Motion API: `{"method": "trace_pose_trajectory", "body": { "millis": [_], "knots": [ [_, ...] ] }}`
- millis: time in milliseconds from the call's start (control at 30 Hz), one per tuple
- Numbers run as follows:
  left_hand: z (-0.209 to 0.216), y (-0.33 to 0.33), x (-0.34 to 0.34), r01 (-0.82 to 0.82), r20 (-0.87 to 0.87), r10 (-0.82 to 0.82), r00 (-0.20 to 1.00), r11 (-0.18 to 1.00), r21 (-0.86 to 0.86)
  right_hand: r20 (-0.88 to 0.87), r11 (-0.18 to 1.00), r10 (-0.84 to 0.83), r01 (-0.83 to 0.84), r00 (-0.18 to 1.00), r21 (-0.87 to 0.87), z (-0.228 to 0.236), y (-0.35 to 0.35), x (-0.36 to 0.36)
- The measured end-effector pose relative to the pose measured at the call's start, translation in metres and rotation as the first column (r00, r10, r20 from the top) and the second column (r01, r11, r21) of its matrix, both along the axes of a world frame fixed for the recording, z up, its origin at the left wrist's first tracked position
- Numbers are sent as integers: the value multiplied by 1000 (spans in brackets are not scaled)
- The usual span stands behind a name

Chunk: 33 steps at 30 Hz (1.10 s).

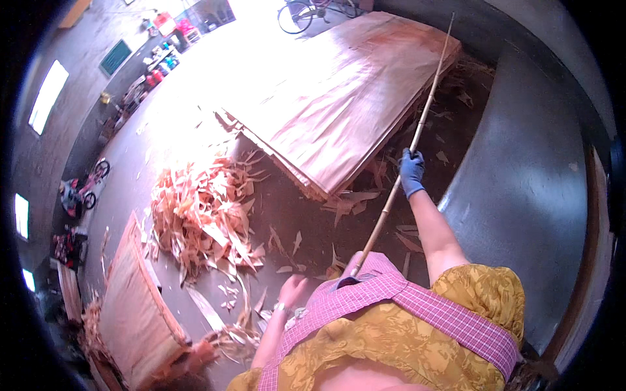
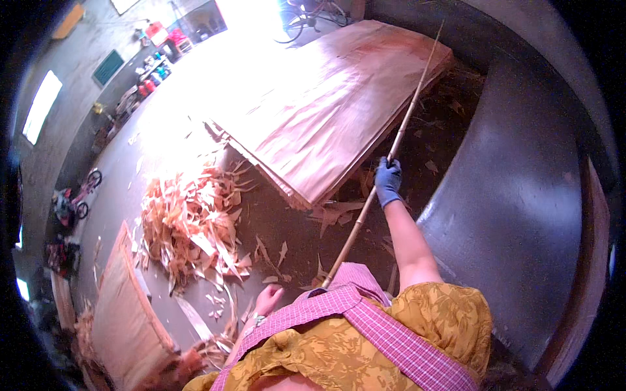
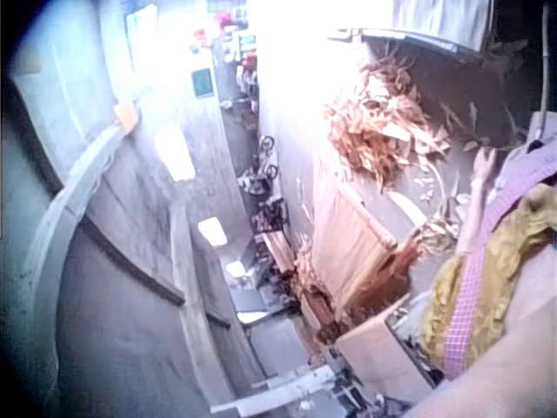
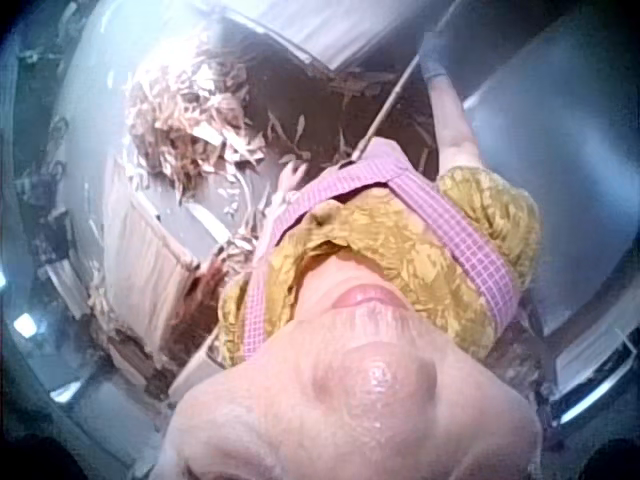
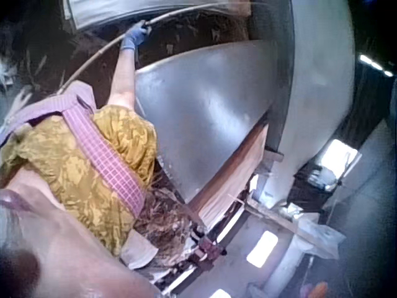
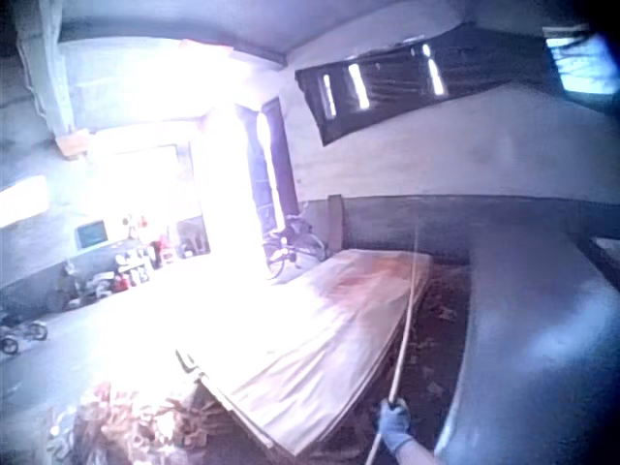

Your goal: The person sorts wood veneers by picking up sheets from a large stack, applying small pieces of tape to mark sections, and using a bamboo stick to manage the piles.

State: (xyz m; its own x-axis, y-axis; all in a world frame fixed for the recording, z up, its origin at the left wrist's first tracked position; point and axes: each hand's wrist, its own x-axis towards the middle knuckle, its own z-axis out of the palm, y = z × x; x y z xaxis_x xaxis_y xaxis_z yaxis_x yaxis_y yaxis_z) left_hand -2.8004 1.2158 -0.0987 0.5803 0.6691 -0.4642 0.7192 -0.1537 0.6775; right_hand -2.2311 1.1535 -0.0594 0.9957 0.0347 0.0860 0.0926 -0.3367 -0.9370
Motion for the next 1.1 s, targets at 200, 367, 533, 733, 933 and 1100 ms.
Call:
{"method": "trace_pose_trajectory", "body": {
  "millis": [200,367,533,733,933,1100],
  "knots": [
    [125,135,210,368,407,-72,911,587,-721,-18,966,-103,96,995,-238,14,186,-18],
    [69,263,295,289,272,-176,946,838,-462,44,993,105,-107,994,51,-75,272,48],
    [-13,454,321,208,-100,-284,954,861,-465,-195,886,-189,82,962,-456,-238,341,21],
    [-117,632,272,265,-112,-311,944,915,-303,-565,683,-530,-76,632,-726,-327,445,-52],
    [-157,745,293,265,-129,-311,942,920,-288,-393,407,-673,-130,626,-904,-409,481,-61],
    [-180,816,324,308,13,-321,947,897,-316,-209,362,-575,17,791,-932,-289,543,-44]
  ]
}}
